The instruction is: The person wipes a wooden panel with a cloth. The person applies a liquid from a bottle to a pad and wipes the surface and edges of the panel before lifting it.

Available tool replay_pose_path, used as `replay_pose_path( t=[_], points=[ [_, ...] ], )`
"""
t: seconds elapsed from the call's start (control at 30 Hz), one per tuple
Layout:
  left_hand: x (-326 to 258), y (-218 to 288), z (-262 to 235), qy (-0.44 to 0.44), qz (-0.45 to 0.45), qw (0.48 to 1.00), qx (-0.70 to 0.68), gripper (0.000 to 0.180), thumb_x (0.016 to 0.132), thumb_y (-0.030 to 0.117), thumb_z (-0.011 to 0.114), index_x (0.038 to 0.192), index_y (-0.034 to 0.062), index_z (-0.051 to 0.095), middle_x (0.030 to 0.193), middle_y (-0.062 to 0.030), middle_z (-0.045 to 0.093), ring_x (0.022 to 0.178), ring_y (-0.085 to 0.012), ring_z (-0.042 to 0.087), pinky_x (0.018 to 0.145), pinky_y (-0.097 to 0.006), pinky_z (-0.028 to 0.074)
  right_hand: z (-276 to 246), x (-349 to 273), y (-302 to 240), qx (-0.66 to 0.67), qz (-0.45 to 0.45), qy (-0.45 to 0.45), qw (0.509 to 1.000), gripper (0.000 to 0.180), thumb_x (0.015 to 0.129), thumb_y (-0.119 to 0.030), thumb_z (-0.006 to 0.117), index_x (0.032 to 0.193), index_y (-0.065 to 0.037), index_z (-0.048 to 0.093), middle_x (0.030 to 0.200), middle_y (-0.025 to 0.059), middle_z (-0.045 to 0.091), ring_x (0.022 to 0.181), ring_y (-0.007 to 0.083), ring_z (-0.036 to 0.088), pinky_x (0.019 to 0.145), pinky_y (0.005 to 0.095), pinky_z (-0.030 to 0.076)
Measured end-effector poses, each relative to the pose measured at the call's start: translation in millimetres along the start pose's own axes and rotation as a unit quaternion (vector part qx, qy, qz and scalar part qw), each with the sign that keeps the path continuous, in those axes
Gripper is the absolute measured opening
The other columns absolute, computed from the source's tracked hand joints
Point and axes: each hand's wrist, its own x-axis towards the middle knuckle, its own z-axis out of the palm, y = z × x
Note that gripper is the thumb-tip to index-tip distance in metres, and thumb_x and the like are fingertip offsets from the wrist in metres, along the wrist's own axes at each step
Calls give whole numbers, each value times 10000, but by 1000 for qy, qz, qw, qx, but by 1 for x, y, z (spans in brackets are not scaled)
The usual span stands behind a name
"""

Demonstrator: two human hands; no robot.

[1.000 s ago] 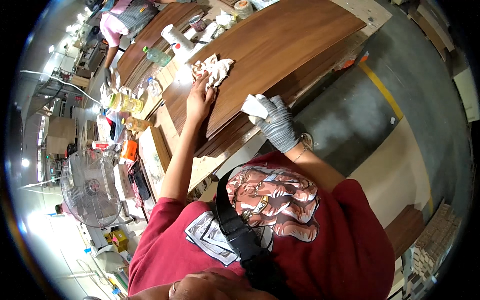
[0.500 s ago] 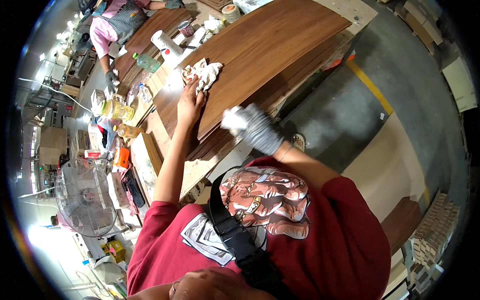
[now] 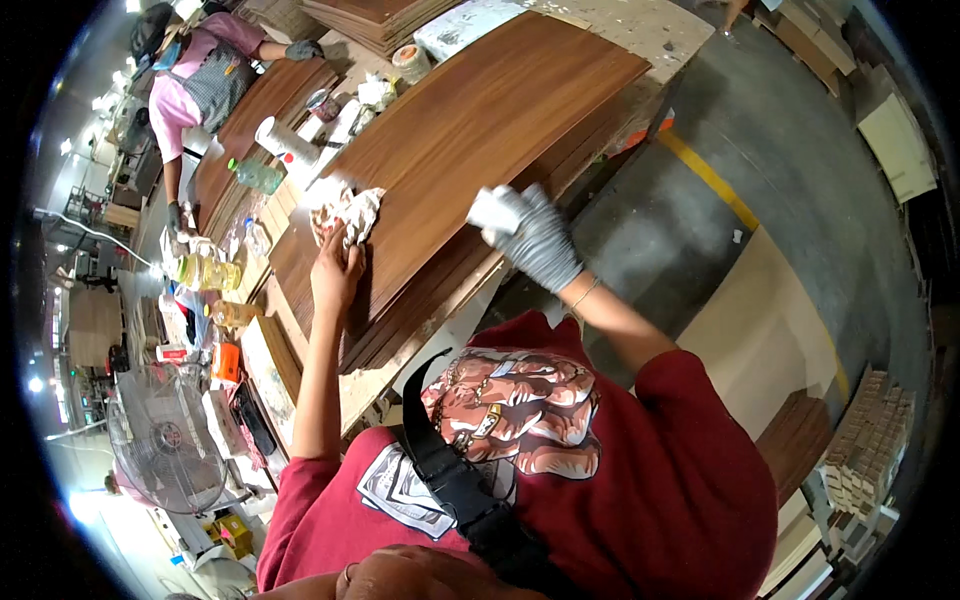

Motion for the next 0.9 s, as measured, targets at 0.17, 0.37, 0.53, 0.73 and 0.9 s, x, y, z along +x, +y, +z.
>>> replay_pose_path(
  t=[0.17, 0.37, 0.53, 0.73, 0.9],
  points=[
    [-27, 26, 15, 45, -48, 998, 8, 456, 966, 195, 567, 1395, 44, 600, 1533, -147, 517, 1400, -348, 495, 1120, -444, 451, -26, 17, 40, 10, 32, 0, 999, 580, 806, -248, 844, 1323, -98, 630, 1034, 144, 569, 928, 321, 609, 823, 432, 532],
    [-26, 41, 7, 31, -86, 995, -35, 470, 943, 146, 547, 1398, 44, 610, 1545, -119, 524, 1383, -326, 541, 1089, -397, 472, -87, 61, 168, 1, 44, 106, 993, 617, 801, -250, 870, 1351, -119, 624, 1044, 124, 601, 927, 294, 597, 878, 424, 510],
    [-24, 46, 9, 42, -81, 992, -83, 461, 945, 108, 550, 1391, 16, 620, 1534, -141, 539, 1423, -307, 506, 1156, -392, 399, -147, 106, 301, -22, 105, 168, 980, 486, 827, -172, 847, 1270, -66, 678, 1020, 125, 605, 908, 263, 623, 845, 390, 526],
    [-24, 48, 8, 17, -90, 994, -64, 461, 966, 103, 563, 1421, 49, 612, 1561, -127, 508, 1500, -288, 403, 1245, -424, 271, -209, 136, 368, -235, 170, 173, 941, 457, 828, -149, 844, 1243, -31, 691, 1084, 142, 641, 978, 275, 661, 913, 384, 531],
    [-2, 126, 40, -119, 71, 990, 24, 543, 973, 185, 567, 1514, 153, 532, 1649, -111, 374, 1573, -337, 217, 1287, -508, 127, -203, 67, 362, 90, 209, 269, 936, 442, 873, -37, 787, 1296, -26, 661, 1238, 104, 656, 1143, 203, 619, 1011, 354, 499]
  ],
)
